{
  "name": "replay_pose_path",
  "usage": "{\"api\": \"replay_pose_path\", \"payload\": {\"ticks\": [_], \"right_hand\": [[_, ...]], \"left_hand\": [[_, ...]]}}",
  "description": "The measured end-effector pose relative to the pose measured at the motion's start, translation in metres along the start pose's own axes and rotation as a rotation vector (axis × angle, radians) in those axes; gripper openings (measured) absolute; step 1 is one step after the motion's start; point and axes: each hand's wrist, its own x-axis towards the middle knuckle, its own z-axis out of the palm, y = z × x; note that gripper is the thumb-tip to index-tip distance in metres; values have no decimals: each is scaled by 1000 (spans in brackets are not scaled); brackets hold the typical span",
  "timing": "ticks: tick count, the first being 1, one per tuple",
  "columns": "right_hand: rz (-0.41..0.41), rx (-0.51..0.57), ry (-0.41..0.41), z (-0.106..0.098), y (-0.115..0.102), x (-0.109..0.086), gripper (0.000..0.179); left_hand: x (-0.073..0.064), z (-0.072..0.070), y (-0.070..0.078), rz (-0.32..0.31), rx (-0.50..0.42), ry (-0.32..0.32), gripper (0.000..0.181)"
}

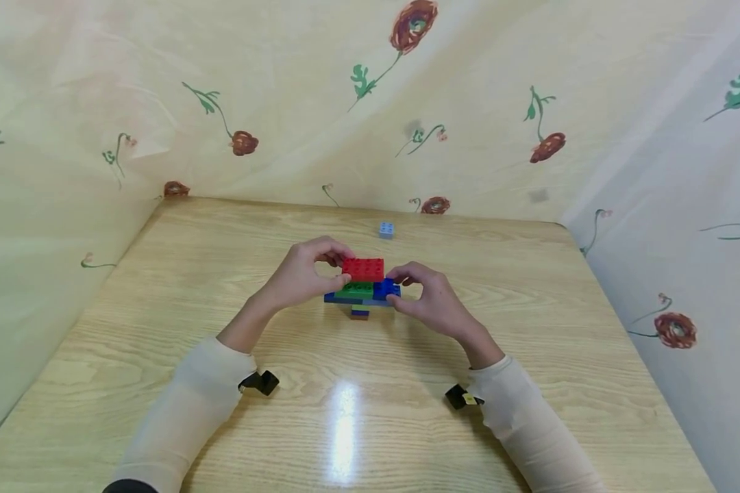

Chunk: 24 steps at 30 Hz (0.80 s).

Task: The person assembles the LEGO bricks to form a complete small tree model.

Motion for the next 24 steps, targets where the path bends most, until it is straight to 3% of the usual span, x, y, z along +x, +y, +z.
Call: {"api": "replay_pose_path", "payload": {"ticks": [14, 24], "right_hand": [[-16, 37, -9, 0, 1, 4, 33], [-79, 51, 4, -1, -4, 6, 38]], "left_hand": [[-3, -1, -6, 20, 46, -99, 33], [-1, -1, -8, 31, 34, -120, 32]]}}
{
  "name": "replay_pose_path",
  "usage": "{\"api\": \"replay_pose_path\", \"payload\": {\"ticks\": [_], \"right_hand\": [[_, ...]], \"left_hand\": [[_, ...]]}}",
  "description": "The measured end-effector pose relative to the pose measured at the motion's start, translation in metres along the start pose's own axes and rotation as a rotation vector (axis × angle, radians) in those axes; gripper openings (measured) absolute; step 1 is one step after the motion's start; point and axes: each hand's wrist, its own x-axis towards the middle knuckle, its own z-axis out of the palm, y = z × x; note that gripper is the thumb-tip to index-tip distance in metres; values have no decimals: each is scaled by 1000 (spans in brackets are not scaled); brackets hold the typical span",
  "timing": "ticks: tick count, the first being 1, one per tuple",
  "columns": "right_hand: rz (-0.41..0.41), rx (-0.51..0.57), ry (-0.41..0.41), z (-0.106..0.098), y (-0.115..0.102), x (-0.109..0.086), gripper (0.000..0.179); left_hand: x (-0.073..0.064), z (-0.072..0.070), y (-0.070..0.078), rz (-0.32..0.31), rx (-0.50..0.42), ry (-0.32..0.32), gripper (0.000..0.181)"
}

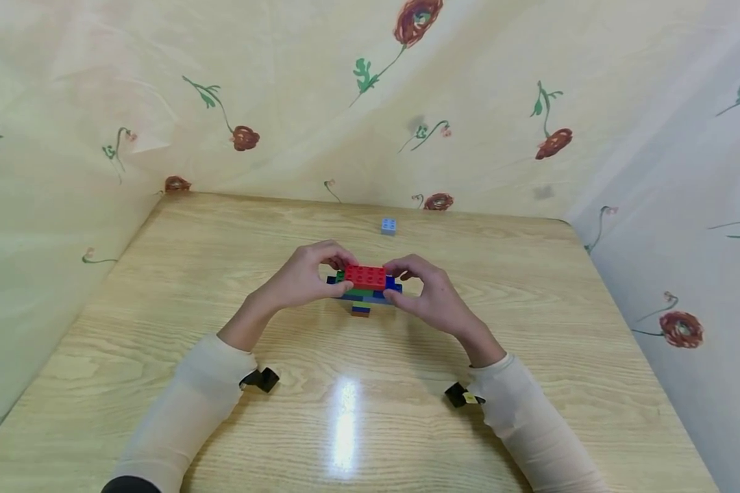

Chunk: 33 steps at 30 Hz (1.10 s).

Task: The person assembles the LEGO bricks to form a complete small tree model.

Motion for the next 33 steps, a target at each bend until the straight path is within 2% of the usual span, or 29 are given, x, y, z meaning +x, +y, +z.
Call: {"api": "replay_pose_path", "payload": {"ticks": [8, 18, 33], "right_hand": [[-15, 20, 45, -1, -6, 4, 27], [21, 51, 21, -2, -7, 8, 27], [42, 96, -3, -3, -2, 12, 26]], "left_hand": [[3, 2, 0, -2, 4, -17, 32], [2, -6, 3, -26, -15, -48, 32], [2, -11, 2, -45, -20, -54, 27]]}}
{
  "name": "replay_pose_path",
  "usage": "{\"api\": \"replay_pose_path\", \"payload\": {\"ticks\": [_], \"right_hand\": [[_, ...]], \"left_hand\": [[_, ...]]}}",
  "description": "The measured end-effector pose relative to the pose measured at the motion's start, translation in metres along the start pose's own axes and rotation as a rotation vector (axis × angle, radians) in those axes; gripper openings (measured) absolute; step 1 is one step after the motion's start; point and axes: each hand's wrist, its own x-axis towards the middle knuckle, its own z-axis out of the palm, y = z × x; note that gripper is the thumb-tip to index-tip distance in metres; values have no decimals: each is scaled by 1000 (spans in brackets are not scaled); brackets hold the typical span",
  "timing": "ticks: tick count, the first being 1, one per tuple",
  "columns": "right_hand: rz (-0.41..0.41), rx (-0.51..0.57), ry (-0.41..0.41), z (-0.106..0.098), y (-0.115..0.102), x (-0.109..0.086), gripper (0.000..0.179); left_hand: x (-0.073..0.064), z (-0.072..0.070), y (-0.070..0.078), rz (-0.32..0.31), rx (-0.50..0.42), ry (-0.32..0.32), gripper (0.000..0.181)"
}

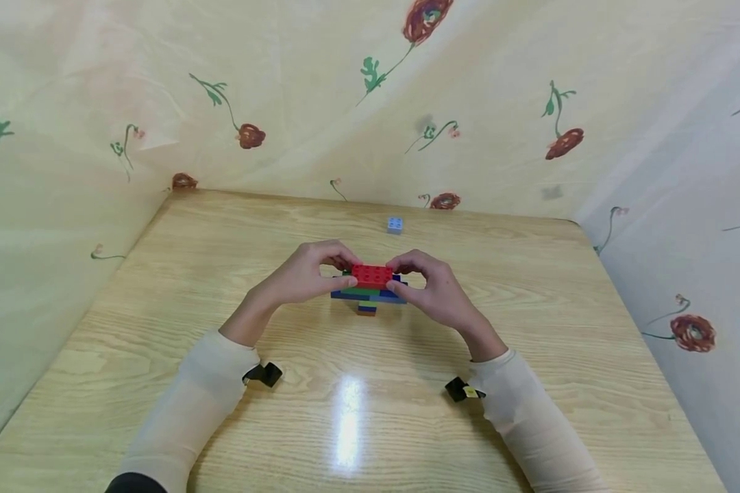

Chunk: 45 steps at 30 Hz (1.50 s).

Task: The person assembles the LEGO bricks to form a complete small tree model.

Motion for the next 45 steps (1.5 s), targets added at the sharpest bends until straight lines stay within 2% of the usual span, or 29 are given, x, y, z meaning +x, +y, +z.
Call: {"api": "replay_pose_path", "payload": {"ticks": [8, 25, 29, 36, 42, 45], "right_hand": [[15, 9, -3, -1, 1, -1, 26], [-35, -28, 6, 5, 2, 0, 26], [-26, -17, 3, 5, 3, 0, 26], [-16, -9, -60, 1, 2, 3, 26], [-33, -44, -148, -15, 4, 12, 26], [-18, -62, -152, -23, 10, 22, 25]], "left_hand": [[2, 0, -1, -5, -28, -21, 26], [-2, -2, 0, -69, -34, -24, 24], [-3, -1, 0, -70, -36, -32, 26], [-7, -2, 2, -71, -18, -18, 29], [-5, -2, 0, -68, -25, -33, 29], [-4, -1, -1, -75, -35, -35, 29]]}}
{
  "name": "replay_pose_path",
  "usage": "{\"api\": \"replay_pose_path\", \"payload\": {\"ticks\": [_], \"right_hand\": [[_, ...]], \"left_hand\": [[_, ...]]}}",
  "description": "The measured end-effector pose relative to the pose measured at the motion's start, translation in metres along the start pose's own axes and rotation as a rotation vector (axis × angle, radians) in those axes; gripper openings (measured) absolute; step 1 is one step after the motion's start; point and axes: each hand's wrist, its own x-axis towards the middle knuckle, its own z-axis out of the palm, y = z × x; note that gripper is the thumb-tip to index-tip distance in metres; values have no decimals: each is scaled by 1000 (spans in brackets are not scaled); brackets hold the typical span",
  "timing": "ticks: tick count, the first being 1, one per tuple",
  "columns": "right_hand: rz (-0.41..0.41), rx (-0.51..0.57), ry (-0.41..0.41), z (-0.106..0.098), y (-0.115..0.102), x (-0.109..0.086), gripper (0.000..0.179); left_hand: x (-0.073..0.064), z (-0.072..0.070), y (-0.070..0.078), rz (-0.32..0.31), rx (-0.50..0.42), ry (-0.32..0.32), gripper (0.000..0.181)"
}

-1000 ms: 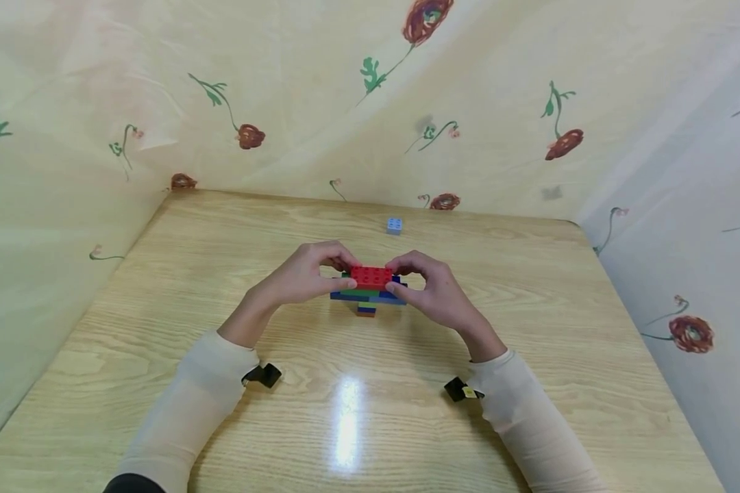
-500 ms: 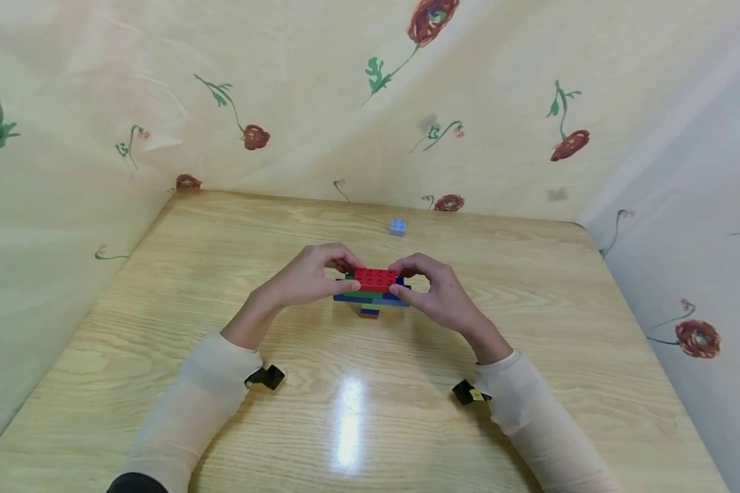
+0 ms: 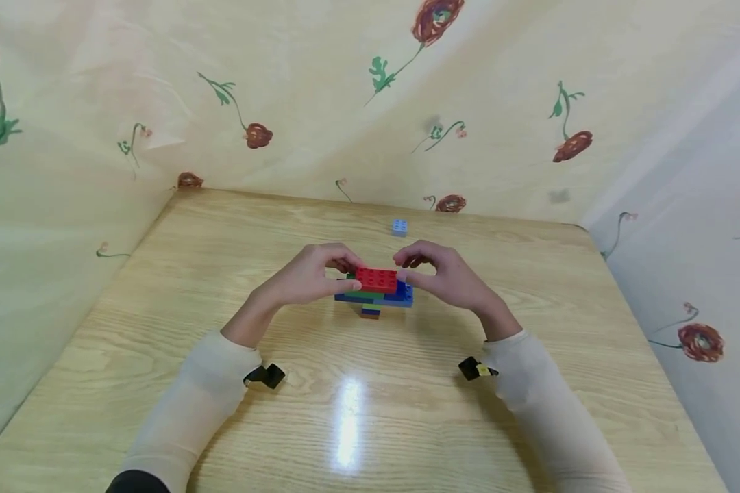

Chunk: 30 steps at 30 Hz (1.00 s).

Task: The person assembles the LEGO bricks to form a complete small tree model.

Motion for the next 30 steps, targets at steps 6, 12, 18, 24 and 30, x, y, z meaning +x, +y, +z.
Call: {"api": "replay_pose_path", "payload": {"ticks": [6, 12, 18, 24, 30], "right_hand": [[62, -36, 52, -14, 23, 24, 25], [171, -9, 95, -26, 48, 45, 28], [294, -73, 101, -35, 67, 58, 35], [347, -82, 99, -38, 79, 72, 35], [367, -19, 79, -35, 94, 85, 40]], "left_hand": [[2, 1, 0, 4, -21, -7, 29], [0, 2, 1, -19, -25, -8, 29], [0, 3, 3, -29, -23, -6, 30], [0, 3, 3, -26, -14, -17, 31], [0, 2, 6, -26, -10, -5, 29]]}}
